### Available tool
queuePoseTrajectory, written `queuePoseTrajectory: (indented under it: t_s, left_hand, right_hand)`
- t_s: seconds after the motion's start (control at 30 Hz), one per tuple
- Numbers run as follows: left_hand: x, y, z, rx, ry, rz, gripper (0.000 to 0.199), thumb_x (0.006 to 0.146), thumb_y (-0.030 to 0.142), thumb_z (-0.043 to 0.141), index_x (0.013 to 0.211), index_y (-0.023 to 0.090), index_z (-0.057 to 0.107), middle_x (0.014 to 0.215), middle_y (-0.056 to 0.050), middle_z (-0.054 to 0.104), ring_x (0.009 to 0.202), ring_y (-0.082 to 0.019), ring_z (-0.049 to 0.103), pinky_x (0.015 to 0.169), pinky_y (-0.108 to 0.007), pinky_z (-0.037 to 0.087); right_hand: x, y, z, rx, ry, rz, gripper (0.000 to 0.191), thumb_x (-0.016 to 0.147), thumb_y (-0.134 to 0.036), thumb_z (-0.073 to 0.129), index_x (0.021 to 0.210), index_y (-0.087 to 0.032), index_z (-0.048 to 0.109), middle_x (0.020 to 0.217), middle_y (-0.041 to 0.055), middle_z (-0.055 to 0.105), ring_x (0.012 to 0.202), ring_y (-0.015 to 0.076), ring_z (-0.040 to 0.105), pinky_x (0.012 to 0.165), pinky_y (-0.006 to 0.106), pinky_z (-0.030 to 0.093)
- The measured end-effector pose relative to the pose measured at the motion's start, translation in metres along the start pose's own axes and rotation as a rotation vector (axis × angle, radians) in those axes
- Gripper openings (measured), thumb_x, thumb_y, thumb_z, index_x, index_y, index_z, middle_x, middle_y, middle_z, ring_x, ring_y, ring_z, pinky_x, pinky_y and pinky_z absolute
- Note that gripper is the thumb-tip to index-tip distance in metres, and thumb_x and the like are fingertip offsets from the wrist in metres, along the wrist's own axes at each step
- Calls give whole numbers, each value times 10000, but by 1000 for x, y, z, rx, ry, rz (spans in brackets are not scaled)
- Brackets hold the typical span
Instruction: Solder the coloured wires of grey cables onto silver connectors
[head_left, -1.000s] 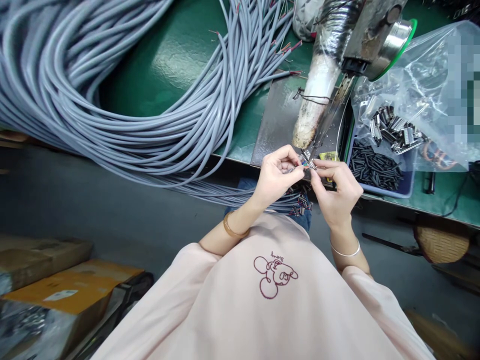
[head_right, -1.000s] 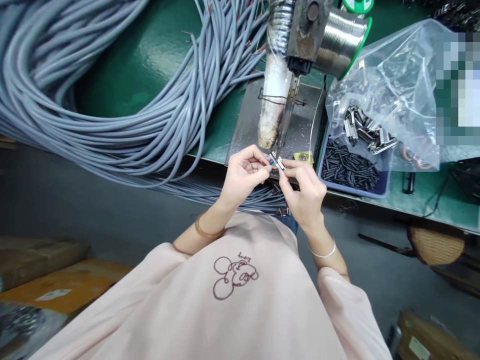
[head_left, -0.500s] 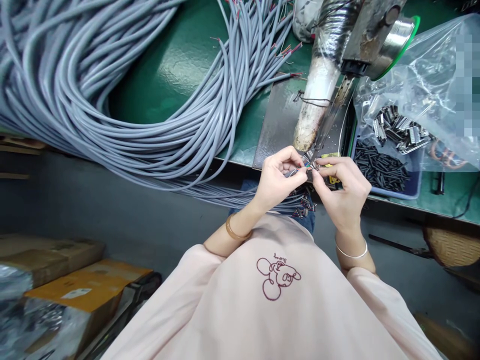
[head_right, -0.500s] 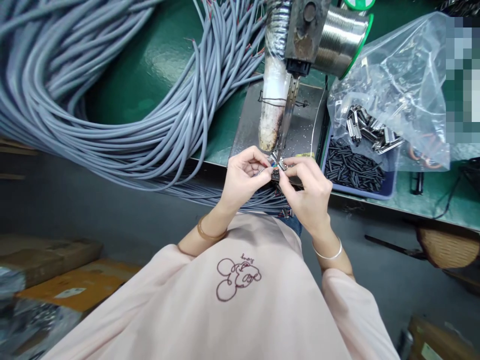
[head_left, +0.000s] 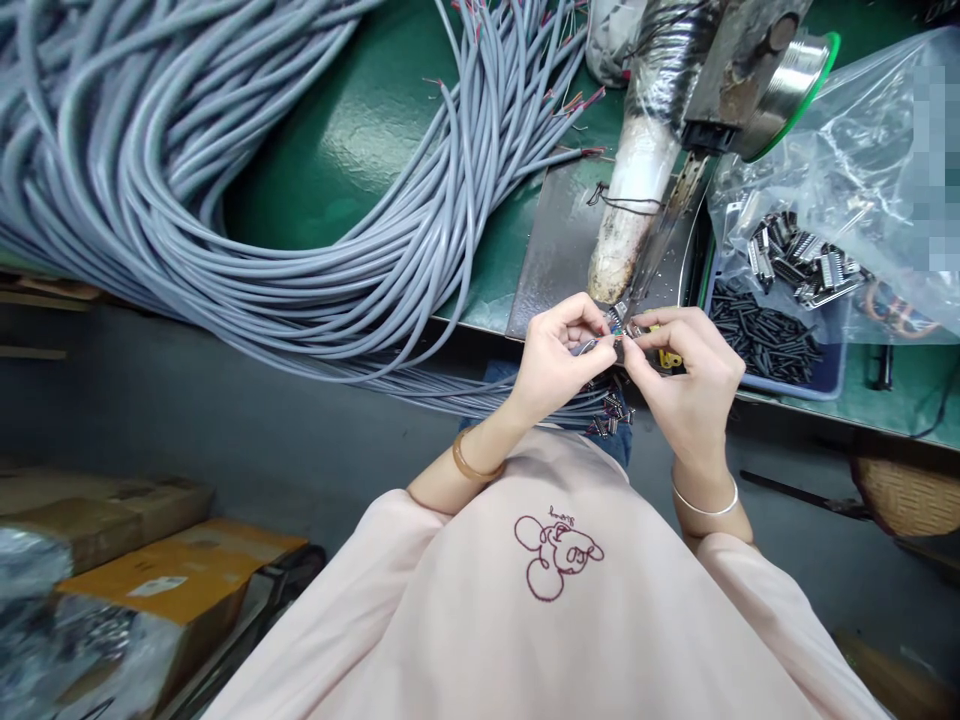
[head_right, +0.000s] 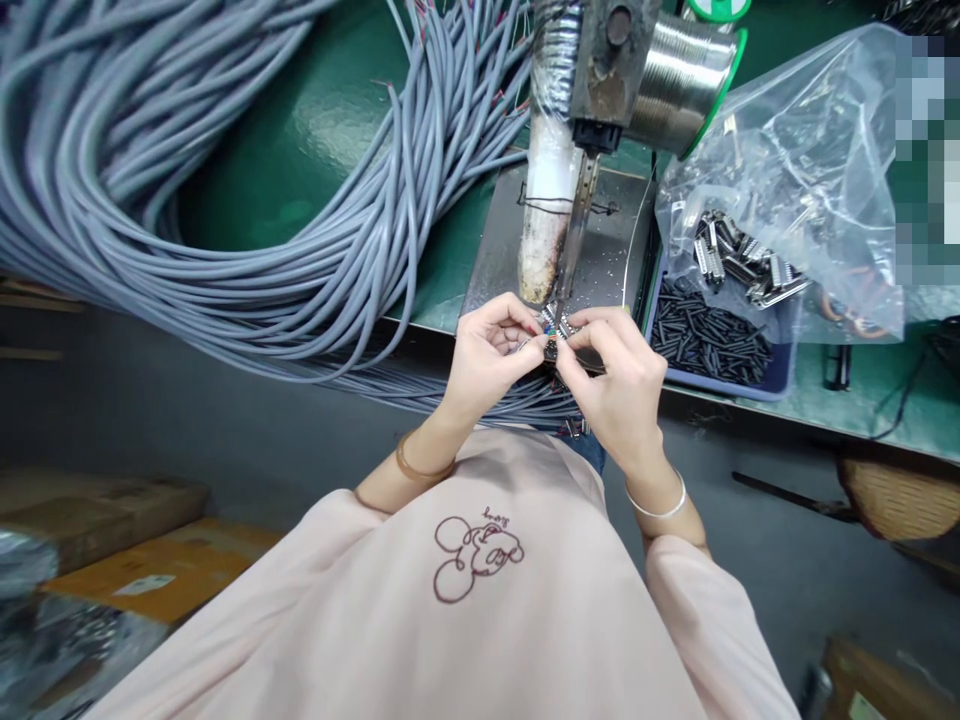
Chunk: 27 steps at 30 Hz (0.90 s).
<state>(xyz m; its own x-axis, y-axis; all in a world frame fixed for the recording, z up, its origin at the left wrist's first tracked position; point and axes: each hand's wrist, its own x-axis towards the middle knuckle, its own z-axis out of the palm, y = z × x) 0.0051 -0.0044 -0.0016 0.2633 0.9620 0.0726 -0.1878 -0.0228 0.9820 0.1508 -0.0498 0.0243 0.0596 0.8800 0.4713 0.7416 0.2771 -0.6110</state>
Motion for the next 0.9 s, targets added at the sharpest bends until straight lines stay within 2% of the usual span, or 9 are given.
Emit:
queuePoseTrajectory:
  t_s: [0.2,0.43,0.53,0.63,0.7,0.8,0.9]
  left_hand:
    - [2,1,0,-51,-1,-56,139,720,108,679,719,157,549,696,44,572,575,-31,505,540,-149,414]
    - [4,-7,-4,-96,-35,-146,174,663,85,685,687,158,529,676,47,579,502,-9,454,464,-134,371]
    - [2,-10,-6,-141,-48,-199,181,645,77,693,684,156,535,671,46,592,479,-2,452,448,-130,362]
    - [0,-9,-8,-240,-74,-286,194,632,78,704,677,159,534,635,48,597,425,-3,447,404,-134,326]
    - [-1,-6,-11,-322,-137,-340,197,647,104,729,677,159,543,581,49,586,393,-12,437,379,-141,296]
    - [-4,1,-16,-416,-310,-408,213,704,193,786,697,155,576,490,52,544,378,-29,424,374,-154,297]
    - [-9,6,-19,-409,-385,-448,242,745,270,818,734,145,611,518,35,576,403,-37,463,396,-160,346]
  right_hand:
    - [-2,-1,-5,29,-18,12,131,862,-132,656,814,-234,590,967,10,734,882,163,715,707,297,593]
    - [-8,4,-2,-33,-50,-61,135,866,-127,641,828,-235,571,974,9,750,885,164,729,734,295,584]
    - [-14,7,-1,-34,5,-85,142,851,-119,668,850,-239,591,981,5,764,872,160,742,724,285,591]
    - [-22,16,-2,25,122,-171,183,817,-101,698,887,-247,613,965,1,784,888,182,767,729,302,616]
    - [-30,25,-2,96,164,-269,210,796,-99,715,903,-252,616,997,5,794,851,187,780,690,304,631]
    - [-39,38,-1,90,102,-432,221,763,-114,754,870,-243,611,1185,51,764,861,194,787,635,278,627]
    - [-44,43,1,27,51,-450,204,785,-131,742,874,-244,597,1234,72,742,956,207,779,665,278,631]
